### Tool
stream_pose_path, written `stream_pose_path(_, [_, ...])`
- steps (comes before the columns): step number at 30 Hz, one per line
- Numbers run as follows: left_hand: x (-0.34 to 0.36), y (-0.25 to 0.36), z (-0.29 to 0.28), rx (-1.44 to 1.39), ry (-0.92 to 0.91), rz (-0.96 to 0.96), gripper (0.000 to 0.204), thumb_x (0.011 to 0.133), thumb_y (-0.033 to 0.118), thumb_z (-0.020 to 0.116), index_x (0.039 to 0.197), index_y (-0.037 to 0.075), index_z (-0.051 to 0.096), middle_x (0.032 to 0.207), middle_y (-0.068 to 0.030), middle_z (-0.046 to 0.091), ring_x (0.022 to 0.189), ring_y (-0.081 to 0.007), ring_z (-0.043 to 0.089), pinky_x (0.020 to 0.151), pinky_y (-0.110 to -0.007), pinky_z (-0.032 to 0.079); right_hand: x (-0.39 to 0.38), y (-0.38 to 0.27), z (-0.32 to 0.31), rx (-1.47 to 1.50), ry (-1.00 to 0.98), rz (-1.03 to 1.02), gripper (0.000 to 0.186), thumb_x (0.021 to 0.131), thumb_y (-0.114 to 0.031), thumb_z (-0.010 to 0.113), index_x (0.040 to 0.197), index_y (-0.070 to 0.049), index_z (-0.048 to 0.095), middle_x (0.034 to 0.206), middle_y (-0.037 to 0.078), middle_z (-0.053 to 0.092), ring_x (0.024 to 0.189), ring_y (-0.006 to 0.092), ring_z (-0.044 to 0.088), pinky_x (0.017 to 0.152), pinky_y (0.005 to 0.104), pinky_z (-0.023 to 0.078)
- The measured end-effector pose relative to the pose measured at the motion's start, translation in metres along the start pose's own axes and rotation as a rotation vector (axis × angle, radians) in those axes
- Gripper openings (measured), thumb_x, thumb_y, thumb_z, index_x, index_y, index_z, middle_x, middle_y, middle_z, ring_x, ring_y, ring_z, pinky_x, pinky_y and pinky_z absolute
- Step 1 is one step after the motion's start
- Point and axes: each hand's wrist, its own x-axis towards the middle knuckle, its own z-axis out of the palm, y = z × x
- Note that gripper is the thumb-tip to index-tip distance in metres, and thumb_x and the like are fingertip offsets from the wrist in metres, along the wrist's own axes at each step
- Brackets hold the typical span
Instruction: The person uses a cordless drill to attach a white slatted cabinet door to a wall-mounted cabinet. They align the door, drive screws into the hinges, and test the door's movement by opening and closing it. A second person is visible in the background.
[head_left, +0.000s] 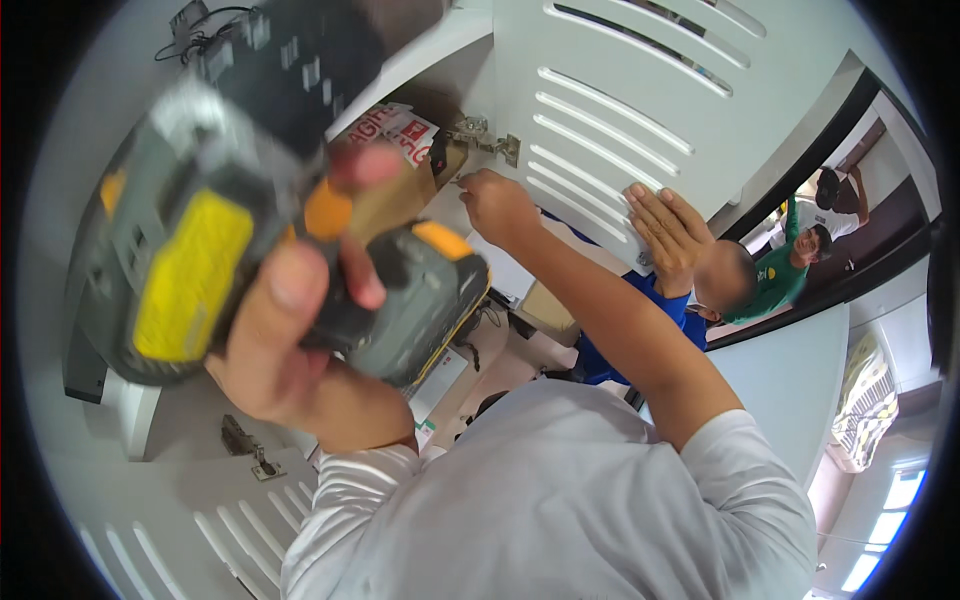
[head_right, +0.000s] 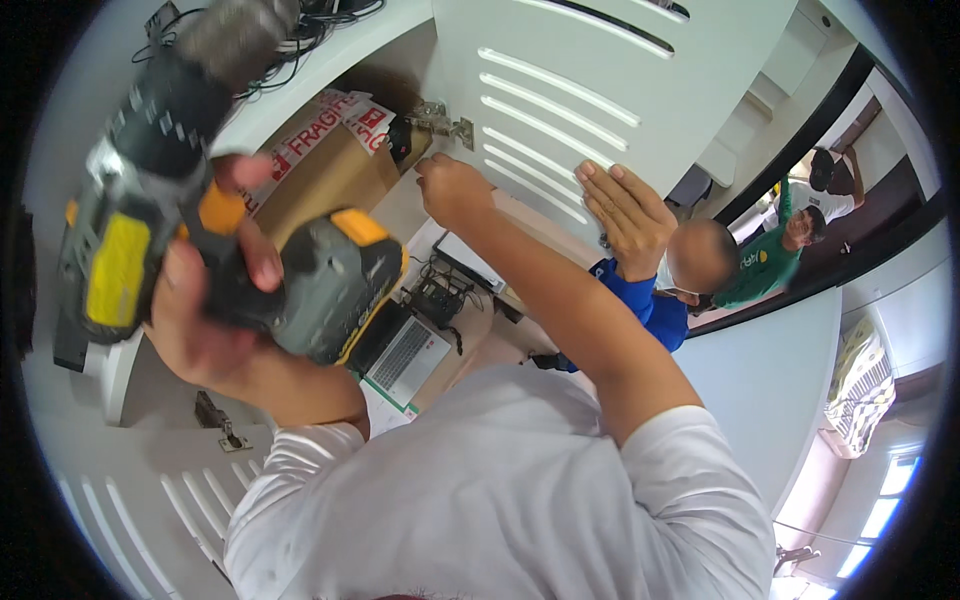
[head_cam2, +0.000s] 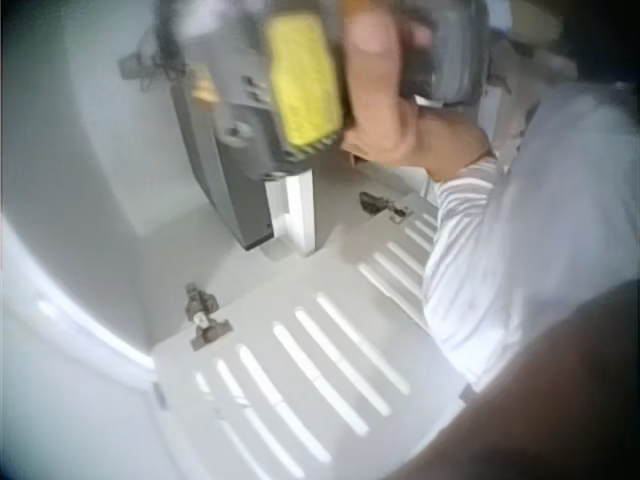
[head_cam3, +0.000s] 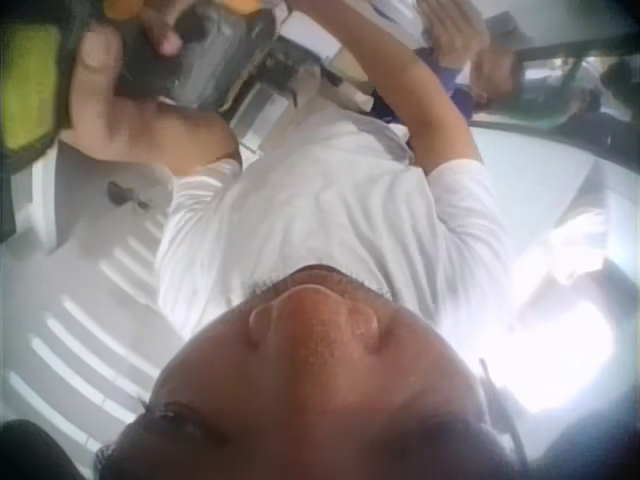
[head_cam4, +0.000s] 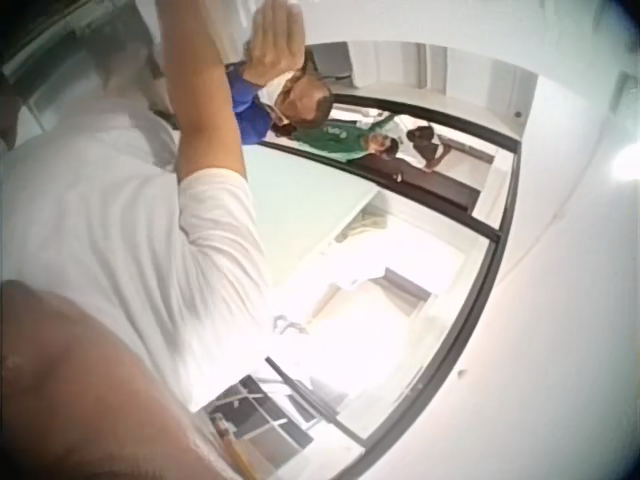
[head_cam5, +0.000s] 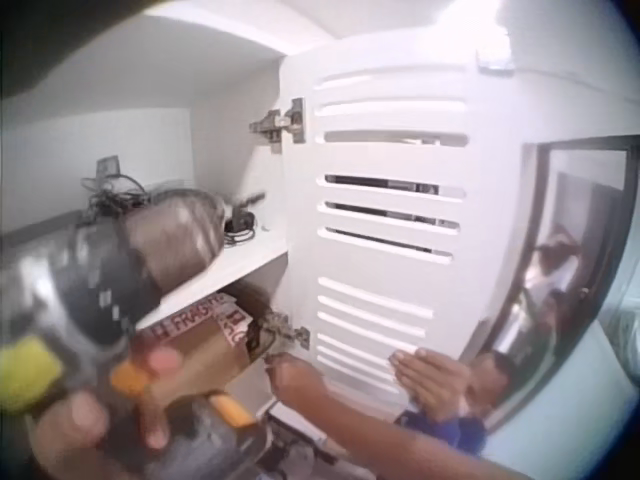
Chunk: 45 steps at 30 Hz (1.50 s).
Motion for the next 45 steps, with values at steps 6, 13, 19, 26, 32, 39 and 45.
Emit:
stream_pose_path(6, [-0.033,-0.016,-0.03,-0.313,-0.066,-0.257,0.091,0.084,0.015,0.076,0.152,-0.011,0.021,0.115,-0.0362,0.061,0.075,-0.0303,0.068,0.05,-0.029,0.056,0.034,0.007,0.032,-0.25,-0.241,0.093,0.018,0.086,-0.011,0.059,0.097,-0.006,0.073,0.103,0.017,0.07,0.098,0.0332,0.071,0.085,0.0434,0.058])
stream_pose_path(13, [-0.07,-0.06,-0.066,-0.535,-0.061,-0.444,0.105,0.07,0.007,0.085,0.153,-0.01,0.022,0.123,-0.0345,0.06,0.094,-0.0398,0.073,0.049,-0.033,0.06,0.041,0.022,0.055,-0.296,-0.185,0.064,0.02,0.086,-0.009,0.058,0.097,-0.007,0.074,0.101,0.014,0.069,0.099,0.0311,0.071,0.088,0.0415,0.058])
stream_pose_path(19, [-0.093,-0.093,-0.08,-0.592,-0.059,-0.527,0.106,0.069,0.009,0.086,0.155,-0.004,0.026,0.124,-0.0299,0.062,0.095,-0.0412,0.073,0.047,-0.034,0.059,0.047,0.029,0.078,-0.472,-0.283,0.16,0.021,0.092,-0.011,0.054,0.106,-0.006,0.068,0.107,0.013,0.068,0.102,0.0319,0.07,0.088,0.0495,0.057])
stream_pose_path(26, [-0.098,-0.116,-0.071,-0.507,0.039,-0.531,0.099,0.075,0.018,0.086,0.154,-0.001,0.029,0.113,-0.029,0.065,0.074,-0.0297,0.071,0.047,-0.031,0.056,0.002,0.017,0.042,-0.251,-0.209,0.053,0.016,0.096,-0.014,0.052,0.107,-0.006,0.06,0.109,0.013,0.065,0.099,0.0342,0.07,0.082,0.0533,0.055])
stream_pose_path(32, [-0.091,-0.123,-0.082,-0.479,0.11,-0.513,0.098,0.077,0.023,0.086,0.154,-0.001,0.03,0.113,-0.028,0.065,0.08,-0.028,0.07,0.05,-0.027,0.056,0.006,0.027,0.038,-0.01,-0.034,0.201,0.022,0.089,-0.012,0.064,0.111,-0.009,0.069,0.104,0.013,0.067,0.095,0.0337,0.069,0.081,0.0482,0.056])
stream_pose_path(39, [-0.085,-0.127,-0.087,-0.447,0.015,-0.496,0.101,0.076,0.019,0.086,0.155,-0.002,0.027,0.123,-0.0261,0.063,0.096,-0.0315,0.072,0.053,-0.027,0.059,0.021,0.022,0.043,-0.009,-0.076,-0.062,0.021,0.087,-0.012,0.067,0.105,-0.008,0.076,0.096,0.015,0.07,0.089,0.0346,0.07,0.081,0.0443,0.057])
stream_pose_path(45, [-0.079,-0.121,-0.082,-0.262,-0.014,-0.449,0.102,0.075,0.017,0.085,0.155,-0.003,0.026,0.127,-0.0266,0.062,0.104,-0.031,0.071,0.057,-0.027,0.058,0.04,0.024,0.054,-0.185,-0.286,-0.036,0.02,0.087,-0.016,0.066,0.104,-0.014,0.076,0.103,0.012,0.071,0.097,0.0311,0.071,0.085,0.0424,0.058])
